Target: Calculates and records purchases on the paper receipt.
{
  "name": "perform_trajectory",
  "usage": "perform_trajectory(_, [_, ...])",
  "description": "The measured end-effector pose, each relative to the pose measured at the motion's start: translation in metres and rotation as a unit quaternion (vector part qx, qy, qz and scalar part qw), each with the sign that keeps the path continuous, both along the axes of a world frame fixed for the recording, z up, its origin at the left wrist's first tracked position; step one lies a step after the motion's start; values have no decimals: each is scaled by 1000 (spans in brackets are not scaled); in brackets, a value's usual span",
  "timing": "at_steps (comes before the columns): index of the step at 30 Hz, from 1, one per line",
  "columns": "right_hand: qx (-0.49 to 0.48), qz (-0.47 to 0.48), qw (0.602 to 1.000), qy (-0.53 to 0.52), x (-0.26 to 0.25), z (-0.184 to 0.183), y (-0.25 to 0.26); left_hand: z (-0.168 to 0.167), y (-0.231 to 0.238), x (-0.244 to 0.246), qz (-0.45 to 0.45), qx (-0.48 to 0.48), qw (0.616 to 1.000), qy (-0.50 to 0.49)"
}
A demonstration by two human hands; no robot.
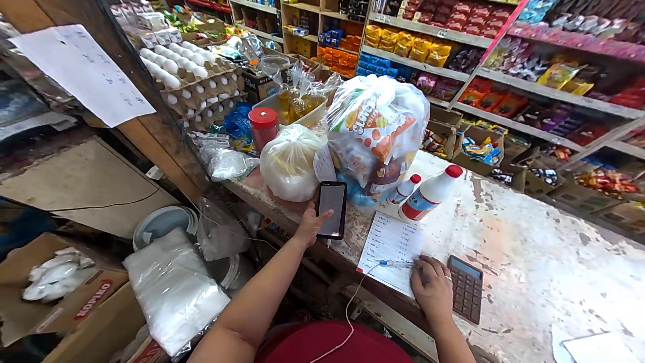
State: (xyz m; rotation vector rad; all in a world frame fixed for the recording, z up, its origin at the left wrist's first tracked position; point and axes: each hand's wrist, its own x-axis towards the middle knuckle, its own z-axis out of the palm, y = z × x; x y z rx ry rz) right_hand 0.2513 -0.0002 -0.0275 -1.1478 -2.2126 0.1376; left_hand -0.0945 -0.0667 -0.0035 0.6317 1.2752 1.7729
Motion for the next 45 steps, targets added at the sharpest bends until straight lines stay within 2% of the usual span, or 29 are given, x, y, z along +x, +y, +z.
perform_trajectory(6, [-7, -10, 1000, -3, -1, 0, -1, 0, 1, -3, -10, -17, 1000, -20])
perform_trajectory(11, [-7, -5, 1000, -4, -1, 2, -2, 4, 0, -1, -8, -26, 1000, 12])
perform_trajectory(45, [-5, -19, 1000, -12, -1, 2, -2, 2, -3, -3, -32, -14, 999, 7])
